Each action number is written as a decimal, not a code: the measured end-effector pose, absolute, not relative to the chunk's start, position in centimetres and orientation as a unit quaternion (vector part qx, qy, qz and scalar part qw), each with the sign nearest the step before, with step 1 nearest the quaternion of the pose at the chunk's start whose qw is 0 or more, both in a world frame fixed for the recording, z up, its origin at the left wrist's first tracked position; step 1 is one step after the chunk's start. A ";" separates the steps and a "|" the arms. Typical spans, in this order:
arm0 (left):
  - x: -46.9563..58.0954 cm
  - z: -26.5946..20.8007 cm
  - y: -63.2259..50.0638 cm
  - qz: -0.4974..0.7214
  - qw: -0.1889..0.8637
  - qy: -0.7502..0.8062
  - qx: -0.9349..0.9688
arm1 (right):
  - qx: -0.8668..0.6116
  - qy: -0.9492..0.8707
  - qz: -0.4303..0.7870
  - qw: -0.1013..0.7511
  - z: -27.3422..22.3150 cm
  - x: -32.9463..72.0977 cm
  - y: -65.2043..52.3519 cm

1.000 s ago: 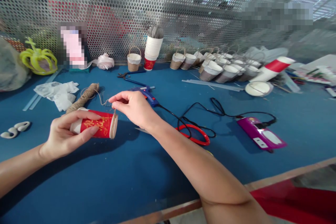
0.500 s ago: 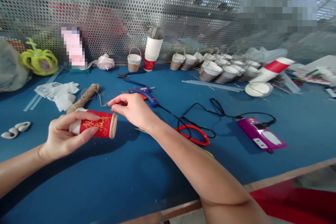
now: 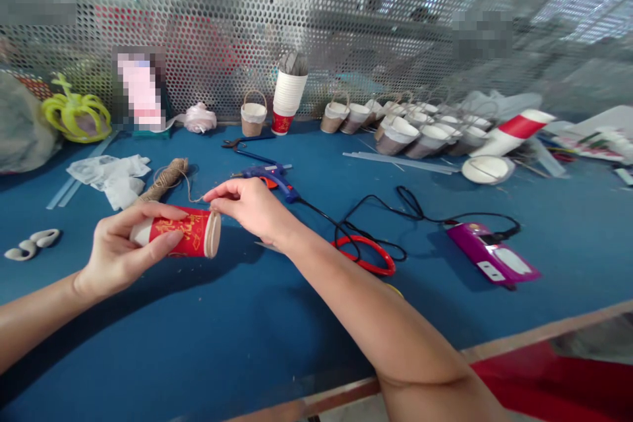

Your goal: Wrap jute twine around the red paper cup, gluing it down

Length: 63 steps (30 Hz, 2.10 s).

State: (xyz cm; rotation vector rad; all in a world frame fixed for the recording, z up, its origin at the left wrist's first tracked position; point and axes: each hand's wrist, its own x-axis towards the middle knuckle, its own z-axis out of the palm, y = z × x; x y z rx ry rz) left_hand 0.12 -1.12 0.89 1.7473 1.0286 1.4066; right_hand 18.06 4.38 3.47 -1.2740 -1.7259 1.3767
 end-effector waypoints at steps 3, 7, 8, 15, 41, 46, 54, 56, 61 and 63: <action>0.2 1.0 -1.0 0.537 0.357 0.409 0.646 | -0.491 -0.678 0.461 0.295 3.4 18.2 4.6; 0.1 0.9 -0.5 0.542 0.375 0.447 0.605 | -0.506 -0.703 0.385 0.320 4.4 18.7 4.3; 0.1 0.8 -0.3 0.548 0.385 0.459 0.584 | -0.499 -0.706 0.392 0.314 4.8 18.8 4.1; 0.2 0.5 0.6 0.557 0.408 0.486 0.536 | -0.464 -0.759 0.389 0.241 5.6 18.1 2.3; 0.1 0.6 0.2 0.523 0.288 0.485 0.638 | -0.486 -0.762 0.356 0.238 4.8 17.7 2.2; 0.0 0.8 0.4 0.543 0.327 0.484 0.603 | -0.453 -0.740 0.444 0.226 5.3 18.3 2.6; 0.0 0.7 0.6 0.556 0.420 0.477 0.535 | -0.444 -0.726 0.474 0.227 5.4 18.6 2.6; 0.1 0.7 0.6 0.556 0.455 0.475 0.508 | -0.456 -0.732 0.451 0.229 5.5 18.3 2.3; 0.1 0.7 0.7 0.549 0.466 0.476 0.505 | -0.464 -0.740 0.427 0.235 5.4 17.9 2.1; 0.0 0.7 0.6 0.552 0.424 0.473 0.540 | -0.457 -0.727 0.456 0.234 5.4 18.1 2.4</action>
